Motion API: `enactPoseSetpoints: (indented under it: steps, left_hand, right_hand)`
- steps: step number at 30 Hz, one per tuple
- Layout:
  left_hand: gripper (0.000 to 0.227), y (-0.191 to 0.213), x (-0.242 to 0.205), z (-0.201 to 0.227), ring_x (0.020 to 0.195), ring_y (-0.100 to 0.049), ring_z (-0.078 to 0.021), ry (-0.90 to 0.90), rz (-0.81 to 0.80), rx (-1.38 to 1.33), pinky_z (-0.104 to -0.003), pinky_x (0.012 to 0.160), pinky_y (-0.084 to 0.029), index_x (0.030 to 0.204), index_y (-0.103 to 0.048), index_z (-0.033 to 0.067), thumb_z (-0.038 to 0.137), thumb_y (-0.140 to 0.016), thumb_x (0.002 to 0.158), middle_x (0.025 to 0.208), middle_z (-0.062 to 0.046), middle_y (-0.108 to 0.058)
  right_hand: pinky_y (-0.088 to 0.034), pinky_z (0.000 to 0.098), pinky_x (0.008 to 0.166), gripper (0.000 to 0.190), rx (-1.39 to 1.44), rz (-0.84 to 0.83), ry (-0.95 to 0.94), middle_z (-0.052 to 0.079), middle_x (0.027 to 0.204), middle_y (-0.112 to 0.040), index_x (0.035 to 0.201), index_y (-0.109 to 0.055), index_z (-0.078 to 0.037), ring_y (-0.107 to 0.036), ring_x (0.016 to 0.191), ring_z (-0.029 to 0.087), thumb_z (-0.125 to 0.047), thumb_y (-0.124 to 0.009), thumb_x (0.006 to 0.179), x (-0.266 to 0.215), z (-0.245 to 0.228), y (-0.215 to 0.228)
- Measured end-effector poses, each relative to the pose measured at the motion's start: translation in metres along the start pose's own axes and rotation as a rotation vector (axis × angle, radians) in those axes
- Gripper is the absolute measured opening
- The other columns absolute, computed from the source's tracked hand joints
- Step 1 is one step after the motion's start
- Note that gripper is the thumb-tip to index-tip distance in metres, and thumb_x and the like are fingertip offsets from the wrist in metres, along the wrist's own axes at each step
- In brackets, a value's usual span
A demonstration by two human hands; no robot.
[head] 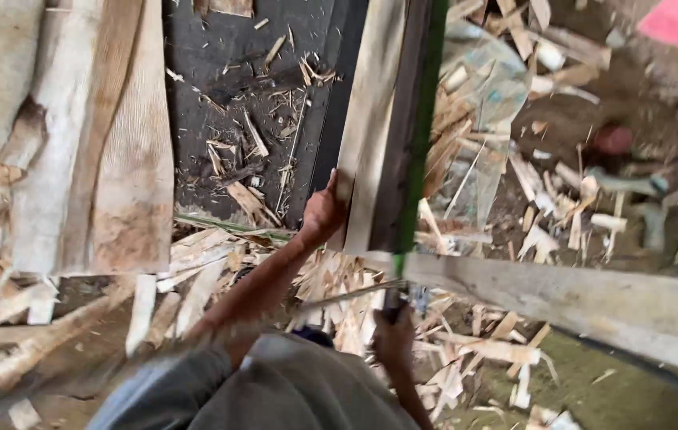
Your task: Trimming and slicing strips of bark using a manual lever-operated slicing machine.
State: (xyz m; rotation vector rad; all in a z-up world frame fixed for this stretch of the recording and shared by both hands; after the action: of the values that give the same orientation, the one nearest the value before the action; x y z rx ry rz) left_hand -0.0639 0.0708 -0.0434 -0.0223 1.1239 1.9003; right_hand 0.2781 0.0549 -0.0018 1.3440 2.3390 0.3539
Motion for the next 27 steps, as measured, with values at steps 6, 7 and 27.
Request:
enactPoseSetpoints:
  steps: [6,7,27]
  left_hand:
    - [0.102,-0.041,0.04,-0.035,0.078,-0.07,-0.0374,-0.039,0.172,0.001,-0.051,0.072,-0.059,0.165,-0.013,0.0226,0.035,-0.077,0.086,0.094,-0.026,-0.075]
    - [0.102,-0.025,0.024,-0.022,0.078,-0.07,-0.0374,-0.05,0.153,0.011,-0.051,0.072,-0.059,0.165,-0.013,0.0226,0.035,-0.077,0.086,0.094,-0.026,-0.075]
    - [0.057,-0.026,-0.008,-0.103,0.077,-0.071,-0.0085,-0.387,0.389,-0.513,-0.025,0.061,-0.057,0.141,-0.062,0.0021,0.04,-0.076,0.101,0.103,-0.008,-0.076]
  right_hand:
    - [-0.05,0.04,0.059,0.049,-0.162,-0.086,-0.27,0.006,0.073,-0.066,0.116,-0.055,-0.007,-0.063,0.064,0.021,-0.028,-0.078,0.078,0.011,0.068,-0.043]
    - [-0.05,0.04,0.059,0.049,-0.153,-0.071,-0.287,0.006,0.073,-0.066,0.116,-0.055,-0.007,-0.063,0.064,0.021,-0.028,-0.078,0.078,0.003,0.044,-0.028]
    - [-0.06,0.0432,0.08,0.053,-0.748,0.33,0.623,0.025,0.114,-0.069,0.13,-0.055,0.004,-0.068,0.098,0.037,-0.027,-0.066,0.089,-0.064,-0.241,0.028]
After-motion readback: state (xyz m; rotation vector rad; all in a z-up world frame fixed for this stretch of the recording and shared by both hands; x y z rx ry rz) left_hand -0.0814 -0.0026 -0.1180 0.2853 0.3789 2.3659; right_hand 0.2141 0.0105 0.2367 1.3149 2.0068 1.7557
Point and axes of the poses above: each hand's wrist, its own x-axis towards the middle knuckle, its own y-axis out of the back of the hand, z = x × y, the point moved 10 cm from there along x, towards the middle knuckle
